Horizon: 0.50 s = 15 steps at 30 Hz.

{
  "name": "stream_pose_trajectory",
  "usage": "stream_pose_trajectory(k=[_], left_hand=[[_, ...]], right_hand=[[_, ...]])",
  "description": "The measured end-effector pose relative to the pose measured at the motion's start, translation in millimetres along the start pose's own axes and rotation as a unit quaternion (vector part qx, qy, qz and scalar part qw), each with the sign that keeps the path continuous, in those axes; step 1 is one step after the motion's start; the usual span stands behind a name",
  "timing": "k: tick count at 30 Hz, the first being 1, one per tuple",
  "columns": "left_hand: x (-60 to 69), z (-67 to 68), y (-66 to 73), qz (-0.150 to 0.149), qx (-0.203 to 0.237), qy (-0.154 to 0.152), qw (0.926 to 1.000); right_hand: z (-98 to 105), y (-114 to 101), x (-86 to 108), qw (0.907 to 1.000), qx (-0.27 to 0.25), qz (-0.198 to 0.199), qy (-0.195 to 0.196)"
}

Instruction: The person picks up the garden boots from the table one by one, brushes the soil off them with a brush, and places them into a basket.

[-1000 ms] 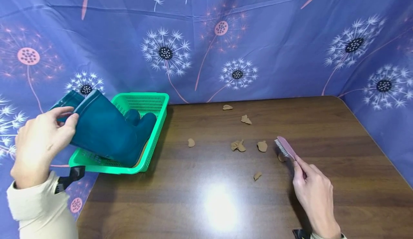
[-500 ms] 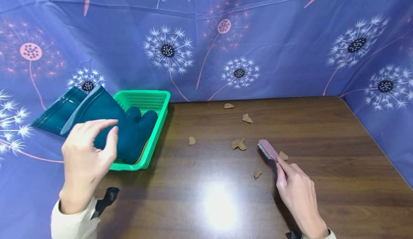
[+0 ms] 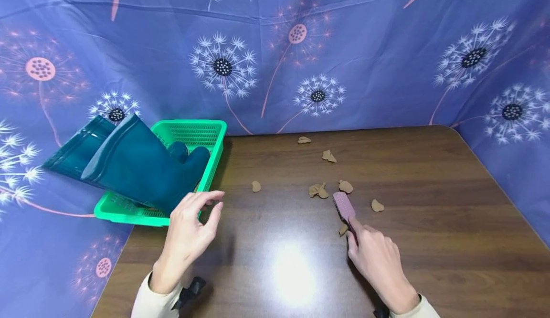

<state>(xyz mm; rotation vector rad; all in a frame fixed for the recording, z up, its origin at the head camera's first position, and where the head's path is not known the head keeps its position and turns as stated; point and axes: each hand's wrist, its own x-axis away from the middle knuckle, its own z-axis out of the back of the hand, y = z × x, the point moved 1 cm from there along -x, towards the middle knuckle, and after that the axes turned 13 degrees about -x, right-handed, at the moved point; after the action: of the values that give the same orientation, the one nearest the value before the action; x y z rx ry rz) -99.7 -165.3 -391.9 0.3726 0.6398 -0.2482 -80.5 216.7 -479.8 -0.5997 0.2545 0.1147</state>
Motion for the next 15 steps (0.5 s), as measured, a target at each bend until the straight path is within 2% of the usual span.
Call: stream_pose_trajectory(k=[3, 6, 12, 15], left_hand=[[7.2, -8.6, 4.0, 0.004, 0.007, -0.022, 0.9997], [10.3, -12.1, 5.5, 0.004, 0.004, -0.036, 0.9993], [12.0, -13.5, 4.8, 0.004, -0.009, -0.043, 0.999], [11.9, -14.4, 3.7, -0.002, -0.017, -0.051, 0.9986]], right_hand=[[1.1, -1.2, 0.0, 0.9992, 0.011, -0.024, -0.03], [0.7, -2.5, 1.0, 0.9988, 0.019, -0.028, -0.036], [0.5, -3.3, 0.8, 0.999, 0.028, -0.017, -0.03], [4.5, -3.9, -1.6, 0.9998, 0.018, -0.004, -0.006]])
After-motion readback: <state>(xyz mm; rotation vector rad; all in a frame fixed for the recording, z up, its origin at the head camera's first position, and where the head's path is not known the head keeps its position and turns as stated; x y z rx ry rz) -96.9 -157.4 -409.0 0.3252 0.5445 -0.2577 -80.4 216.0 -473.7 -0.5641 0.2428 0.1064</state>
